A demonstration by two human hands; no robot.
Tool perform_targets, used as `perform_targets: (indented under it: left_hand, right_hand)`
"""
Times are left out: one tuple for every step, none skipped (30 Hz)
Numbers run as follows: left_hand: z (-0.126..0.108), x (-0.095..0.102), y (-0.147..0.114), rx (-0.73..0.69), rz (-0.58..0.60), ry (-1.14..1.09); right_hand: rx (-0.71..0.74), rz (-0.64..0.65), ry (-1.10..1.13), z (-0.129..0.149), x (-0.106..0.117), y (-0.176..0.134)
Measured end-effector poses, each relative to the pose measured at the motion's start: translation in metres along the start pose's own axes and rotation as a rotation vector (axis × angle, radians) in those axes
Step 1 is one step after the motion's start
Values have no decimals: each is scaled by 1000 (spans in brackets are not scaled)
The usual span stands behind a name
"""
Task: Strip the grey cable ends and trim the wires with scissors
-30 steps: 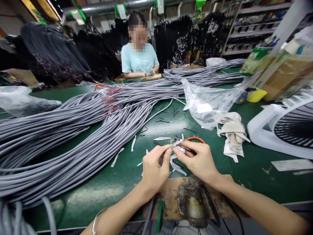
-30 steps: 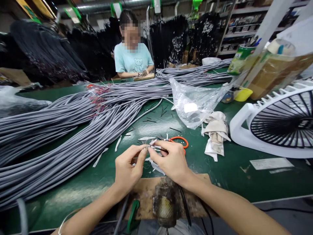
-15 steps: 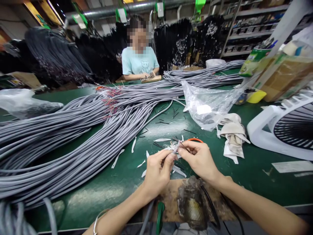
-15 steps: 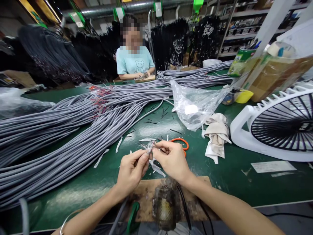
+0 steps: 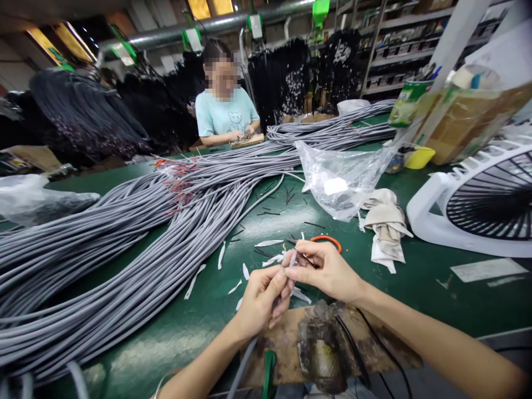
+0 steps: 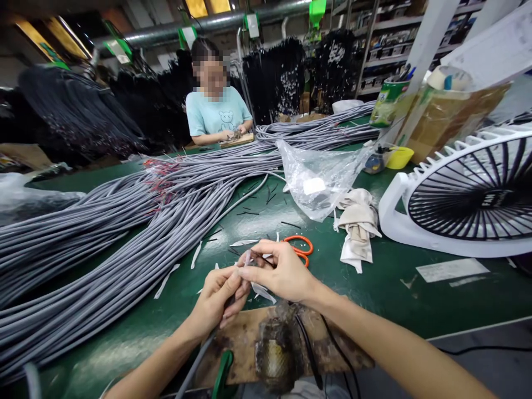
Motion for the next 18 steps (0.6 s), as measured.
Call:
perform_targets:
  left_hand:
    - [0, 0, 0, 14, 14, -57]
    - [0, 0, -1, 22, 24, -110]
    - [-1, -1, 0, 24, 29, -155]
    - [-1, -2, 0, 24, 32, -193]
    - [-1, -3, 1, 18, 31, -224]
    - [-1, -5, 2, 10, 27, -244]
    - [-1, -6, 3, 0, 16, -253]
    - [-1, -7, 4, -11, 2, -253]
    - [-1, -7, 5, -25, -14, -242]
    - [-1, -7, 6, -43, -28, -220]
    - [-1, -7, 6, -63, -37, -185]
    - [-1, -6, 6, -92, -43, -129]
    - [-1, -5, 6, -132, -51, -44]
    - [-1, -4, 5, -186, -63, 84]
    - [-2, -4, 4, -253, -77, 255]
    - [-4, -3, 3, -337, -88, 449]
    - [-5, -4, 2, -428, -92, 647]
    - [-7, -5, 0, -515, -83, 821]
  right_hand:
    - [-10, -16, 16, 0, -1, 1]
    - [-28, -41, 43, -1, -1, 2]
    - [-49, -73, 75, -2, -2, 3]
    - [-63, -111, 107, -4, -3, 3]
    - [-69, -149, 131, -5, -4, 4]
    - [-68, -182, 152, -7, -5, 4]
    - [-64, -211, 172, -8, -6, 3]
    - [-61, -229, 202, -8, -7, 3]
    - [-67, -229, 247, -9, -8, 2]
    - [-87, -209, 304, -8, -10, 1]
    - [-120, -172, 364, -8, -12, 0]
    - [-156, -129, 417, -7, -14, -1]
    - [-187, -91, 453, -7, -17, -2]
    - [-209, -73, 471, -7, -19, -2]
    - [-219, -83, 474, -8, -20, -1]
    - [-220, -117, 463, -9, -20, 0]
    - [-217, -171, 445, -11, -19, 3]
    - [-213, -237, 426, -13, -17, 5]
Point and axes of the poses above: each hand's wrist, its own y-axis towards the middle knuckle, its own x-axis out of the back of the hand, z = x × y, the point moved 1 cm from there along y, towards the middle knuckle, and after that the axes turned 13 degrees about -x, right-handed, at the moved point
